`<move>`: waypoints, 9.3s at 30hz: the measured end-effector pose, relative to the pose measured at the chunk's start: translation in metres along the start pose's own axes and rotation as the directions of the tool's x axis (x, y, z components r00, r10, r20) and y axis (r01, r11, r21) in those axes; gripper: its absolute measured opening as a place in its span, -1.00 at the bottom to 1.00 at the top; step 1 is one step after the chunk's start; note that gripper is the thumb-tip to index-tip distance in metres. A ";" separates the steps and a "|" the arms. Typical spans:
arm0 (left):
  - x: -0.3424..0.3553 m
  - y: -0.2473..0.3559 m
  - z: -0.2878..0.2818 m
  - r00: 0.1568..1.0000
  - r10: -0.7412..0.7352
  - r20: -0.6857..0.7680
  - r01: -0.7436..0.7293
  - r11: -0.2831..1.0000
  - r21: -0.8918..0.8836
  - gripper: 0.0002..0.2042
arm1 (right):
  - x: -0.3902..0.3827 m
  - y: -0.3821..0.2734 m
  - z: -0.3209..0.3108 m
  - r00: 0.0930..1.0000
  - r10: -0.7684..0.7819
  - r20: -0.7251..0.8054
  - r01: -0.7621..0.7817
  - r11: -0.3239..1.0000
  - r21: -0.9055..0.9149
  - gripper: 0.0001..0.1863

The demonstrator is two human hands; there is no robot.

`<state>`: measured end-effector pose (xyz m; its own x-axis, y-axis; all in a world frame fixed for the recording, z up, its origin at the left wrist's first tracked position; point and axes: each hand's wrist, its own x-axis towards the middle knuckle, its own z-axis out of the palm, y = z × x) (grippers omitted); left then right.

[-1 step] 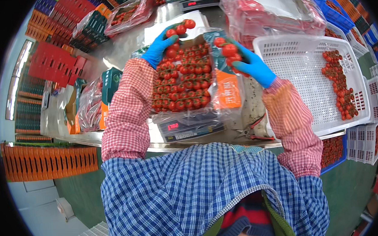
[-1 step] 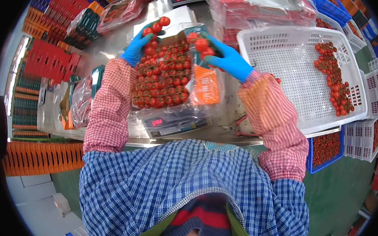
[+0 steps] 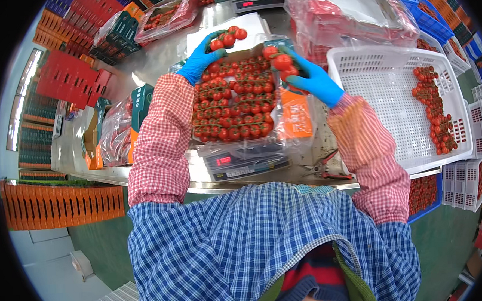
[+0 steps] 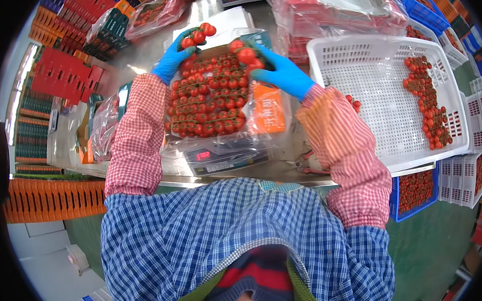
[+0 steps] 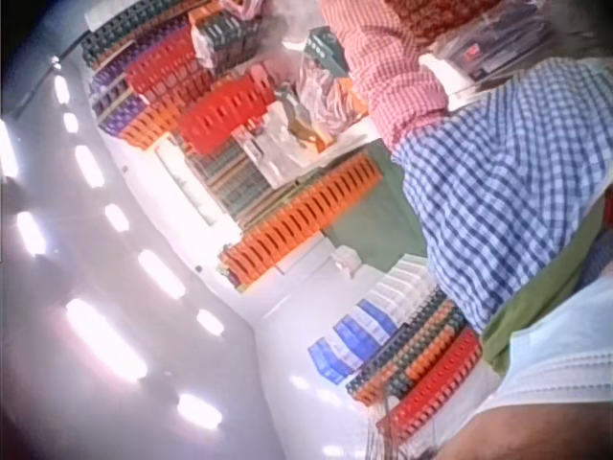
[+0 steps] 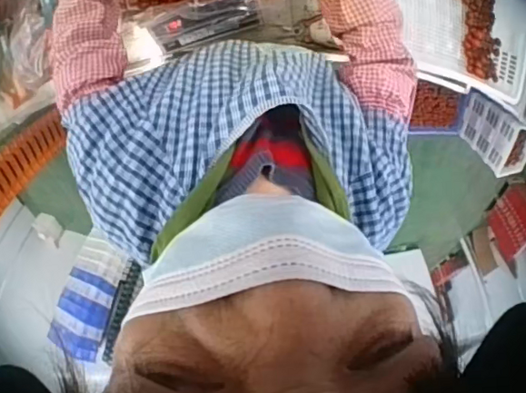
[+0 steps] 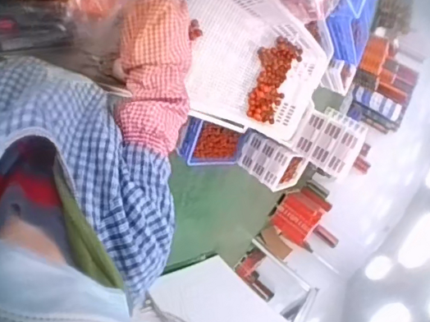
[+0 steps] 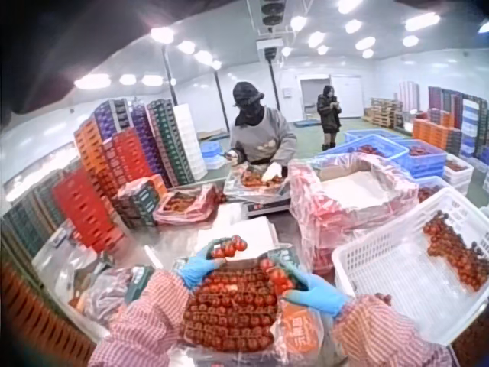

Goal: The person arranges cherry tomatoes on the vine into a plastic-wrapped tray on a scale, then places the tray into a cardboard box and seals it. The person repeats this process with additional trays, handling the tomatoes by hand and using a digital scale to monitor weight.

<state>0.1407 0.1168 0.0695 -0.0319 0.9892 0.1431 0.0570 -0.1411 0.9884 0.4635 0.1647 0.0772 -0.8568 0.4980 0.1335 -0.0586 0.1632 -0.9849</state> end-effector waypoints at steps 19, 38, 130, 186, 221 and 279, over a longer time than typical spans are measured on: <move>0.018 -0.095 -0.038 0.979 -0.077 0.189 -0.148 0.366 0.919 -0.38 | 0.132 0.073 0.014 0.995 0.094 0.041 0.034 0.075 -0.997 -0.44; 0.029 -0.044 0.058 0.820 0.189 0.541 -0.566 0.116 0.817 -0.30 | 0.038 0.012 0.040 0.918 -0.307 -0.251 -0.142 0.337 -0.931 -0.36; 0.271 -0.167 0.641 0.795 -0.100 0.598 -0.314 0.776 0.547 -0.60 | -0.344 0.104 -0.527 0.266 0.560 -0.785 -0.952 0.278 -0.124 -0.31; -0.124 -0.052 -0.027 0.906 -0.285 0.312 -0.099 0.575 0.812 -0.14 | 0.061 0.044 0.122 0.968 0.052 0.246 0.209 0.381 -0.901 0.04; -0.123 -0.073 0.009 0.873 -0.015 0.487 -0.478 0.161 0.863 -0.29 | 0.028 0.086 0.156 0.950 -0.087 -0.298 -0.269 0.251 -0.930 -0.01; 0.243 -0.057 0.538 0.699 -0.146 0.700 0.667 0.486 -0.564 -0.50 | -0.263 0.041 -0.294 0.596 -0.087 -0.798 0.737 0.454 0.501 -0.45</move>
<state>0.6669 0.3864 0.0199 0.6681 0.7397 -0.0808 -0.5566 0.5688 0.6055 0.8376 0.2906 0.0345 -0.0971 0.9625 0.2534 -0.9147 0.0141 -0.4039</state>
